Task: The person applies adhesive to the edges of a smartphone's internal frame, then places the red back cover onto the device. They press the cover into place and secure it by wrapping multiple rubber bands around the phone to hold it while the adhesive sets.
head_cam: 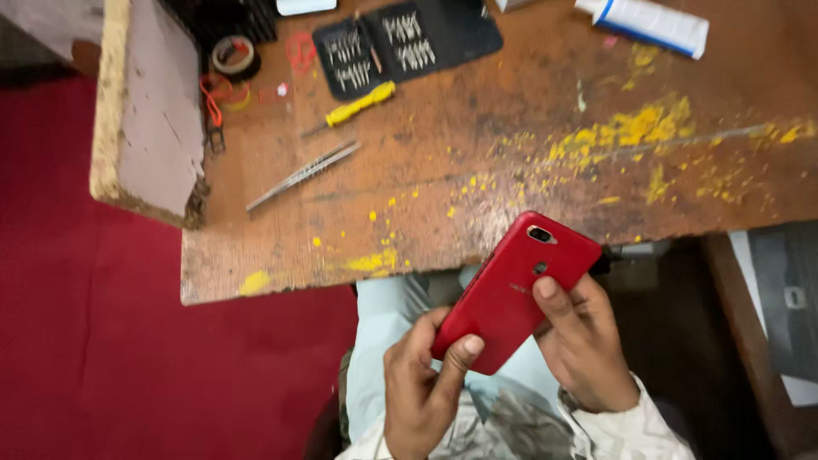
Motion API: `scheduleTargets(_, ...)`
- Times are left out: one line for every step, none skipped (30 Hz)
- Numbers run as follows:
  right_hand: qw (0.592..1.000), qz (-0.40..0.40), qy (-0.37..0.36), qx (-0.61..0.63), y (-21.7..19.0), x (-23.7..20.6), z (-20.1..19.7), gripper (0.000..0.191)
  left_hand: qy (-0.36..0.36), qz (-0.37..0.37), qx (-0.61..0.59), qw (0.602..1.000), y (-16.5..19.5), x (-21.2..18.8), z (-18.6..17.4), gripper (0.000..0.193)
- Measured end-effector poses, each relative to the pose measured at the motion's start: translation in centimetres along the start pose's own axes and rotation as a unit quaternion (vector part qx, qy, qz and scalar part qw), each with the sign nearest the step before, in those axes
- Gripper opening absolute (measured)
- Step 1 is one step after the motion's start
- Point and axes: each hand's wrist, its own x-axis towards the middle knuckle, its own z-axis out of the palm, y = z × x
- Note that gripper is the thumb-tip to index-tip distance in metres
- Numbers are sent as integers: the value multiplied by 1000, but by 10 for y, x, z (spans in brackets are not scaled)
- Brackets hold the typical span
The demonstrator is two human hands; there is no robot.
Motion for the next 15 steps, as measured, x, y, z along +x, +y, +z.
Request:
scheduleTargets(1000, 2, 14, -6, 6, -5, -2, 38, 10, -13, -4, 1000, -2, -9, 3, 29)
scheduleTargets(1000, 0, 23, -14, 10, -6, -3, 37, 21, -19, -10, 1000, -4, -13, 4, 28)
scheduleTargets(999, -5, 30, -22, 12, -5, -5, 37, 9, -23, 2, 1000, -4, -15, 3, 28)
scheduleTargets(999, 8, 37, -19, 12, -6, -6, 37, -4, -31, 14, 999, -2, -20, 1, 28)
scheduleTargets(999, 20, 44, -16, 11, -7, -7, 38, -17, -39, 26, 999, 0, -23, -1, 28)
scheduleTargets(998, 29, 49, -13, 9, -6, -7, 38, -24, -18, 28, 999, 3, -22, -3, 32)
scheduleTargets(998, 27, 50, -18, 8, -6, -7, 38, -31, 1, 30, 999, 6, -21, -5, 37)
scheduleTargets(998, 26, 51, -23, 7, -8, -6, 39, -38, 19, 33, 999, 10, -20, -6, 43)
scheduleTargets(998, 25, 53, -27, 7, -9, -6, 40, -26, 69, 46, 996, 14, -17, -6, 45)
scheduleTargets(998, 21, 47, -28, 7, -10, -6, 39, -16, 116, 60, 991, 17, -14, -6, 48)
scheduleTargets(999, 16, 41, -29, 6, -12, -7, 39, -6, 163, 74, 984, 20, -11, -7, 51)
scheduleTargets(999, 10, 35, -29, 6, -13, -8, 38, -15, 147, 79, 986, 24, -8, -7, 53)
scheduleTargets(999, 1, 32, -36, 6, -14, -9, 38, -25, 132, 83, 987, 26, -5, -7, 55)
scheduleTargets(999, -7, 30, -43, 6, -15, -10, 39, -35, 116, 87, 989, 29, -3, -7, 57)
scheduleTargets(998, -14, 29, -52, 6, -17, -11, 39, -39, 125, 97, 987, 30, -2, -8, 54)
